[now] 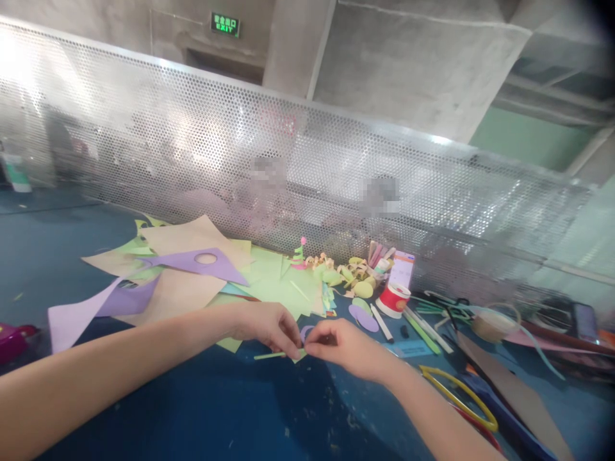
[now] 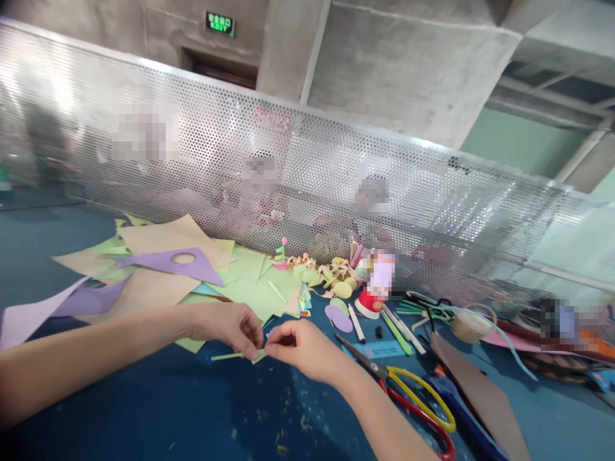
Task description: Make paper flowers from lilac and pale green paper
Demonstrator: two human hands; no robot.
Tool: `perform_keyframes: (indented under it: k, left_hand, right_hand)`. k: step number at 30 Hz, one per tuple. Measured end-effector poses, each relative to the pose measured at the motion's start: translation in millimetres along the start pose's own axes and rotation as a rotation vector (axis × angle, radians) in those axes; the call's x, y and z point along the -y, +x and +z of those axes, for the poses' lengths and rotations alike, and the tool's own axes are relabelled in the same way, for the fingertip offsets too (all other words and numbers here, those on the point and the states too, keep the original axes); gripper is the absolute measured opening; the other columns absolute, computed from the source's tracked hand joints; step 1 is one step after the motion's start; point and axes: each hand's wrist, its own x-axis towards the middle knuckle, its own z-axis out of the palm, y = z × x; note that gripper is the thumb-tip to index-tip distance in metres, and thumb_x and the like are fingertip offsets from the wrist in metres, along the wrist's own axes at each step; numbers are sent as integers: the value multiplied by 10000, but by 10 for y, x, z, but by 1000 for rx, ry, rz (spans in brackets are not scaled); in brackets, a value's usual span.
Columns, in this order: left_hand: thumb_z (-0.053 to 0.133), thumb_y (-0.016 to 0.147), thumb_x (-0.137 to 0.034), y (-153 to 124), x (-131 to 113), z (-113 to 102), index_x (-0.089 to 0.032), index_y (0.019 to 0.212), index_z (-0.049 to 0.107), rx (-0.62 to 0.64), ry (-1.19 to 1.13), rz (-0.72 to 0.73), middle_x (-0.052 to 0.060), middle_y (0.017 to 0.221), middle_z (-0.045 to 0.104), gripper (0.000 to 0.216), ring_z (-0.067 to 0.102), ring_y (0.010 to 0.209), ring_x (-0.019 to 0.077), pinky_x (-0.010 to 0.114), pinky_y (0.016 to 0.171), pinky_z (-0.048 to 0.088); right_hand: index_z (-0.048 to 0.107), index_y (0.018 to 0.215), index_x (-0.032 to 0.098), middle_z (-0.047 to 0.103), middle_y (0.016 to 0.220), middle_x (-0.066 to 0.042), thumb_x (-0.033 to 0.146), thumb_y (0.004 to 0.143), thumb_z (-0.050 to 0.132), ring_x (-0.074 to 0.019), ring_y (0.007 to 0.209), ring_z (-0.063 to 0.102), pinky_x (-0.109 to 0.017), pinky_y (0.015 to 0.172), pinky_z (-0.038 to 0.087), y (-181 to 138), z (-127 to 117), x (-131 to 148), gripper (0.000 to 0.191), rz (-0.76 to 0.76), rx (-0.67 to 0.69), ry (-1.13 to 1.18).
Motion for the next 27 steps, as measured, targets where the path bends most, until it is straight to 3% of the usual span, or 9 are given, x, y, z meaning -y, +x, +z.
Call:
perform_keyframes:
  k: [9, 15, 19, 21, 23, 27]
  left_hand:
    - [775, 485, -279, 26, 0, 1, -183, 752, 692, 57, -101, -66, 1, 695, 646, 295, 572, 678, 124, 237, 680, 428]
    - [746, 530, -324, 85, -20, 92, -178, 765, 683, -98, -101, -1, 2, 687, 634, 283, 552, 653, 118, 206, 627, 409]
    - [707, 591, -384, 154, 7, 191, -163, 799, 667, -223, -191, 123, 13, 722, 621, 306, 517, 641, 100, 187, 592, 383]
    - [708, 594, -381, 176, 17, 242, -156, 800, 657, -268, -288, 154, 25, 762, 627, 309, 532, 688, 112, 196, 637, 395]
    - [712, 590, -376, 187, 18, 281, -155, 792, 649, -288, -358, 166, 30, 787, 630, 306, 547, 742, 129, 213, 699, 400]
    - [698, 596, -415, 180, -5, 315, -157, 776, 634, -312, -323, 155, 20, 759, 623, 321, 544, 733, 137, 224, 688, 391]
  right_hand:
    - [640, 803, 167, 650, 800, -22, 301, 759, 569, -151, 746, 578, -242, 675, 429, -29, -33, -25, 158, -19, 13, -46]
    - [635, 862, 183, 659, 857, -25, 353, 773, 556, -147, 784, 597, -241, 695, 446, -77, -109, -83, 208, -32, -126, -86]
    - [584, 970, 170, 667, 855, -47, 407, 830, 446, -140, 756, 616, -241, 677, 458, -297, -482, -216, 308, 19, -257, -97]
    - [601, 894, 176, 675, 843, -41, 376, 819, 459, -143, 747, 621, -233, 671, 446, -519, -771, -317, 256, 135, -354, -292]
    - [612, 807, 188, 678, 779, -23, 329, 802, 467, -142, 715, 620, -219, 650, 428, -798, -1052, -446, 202, 356, -415, -596]
    - [617, 632, 145, 665, 677, -91, 180, 716, 513, -211, 673, 613, -263, 605, 394, -1364, -1341, -802, 138, 608, -480, -760]
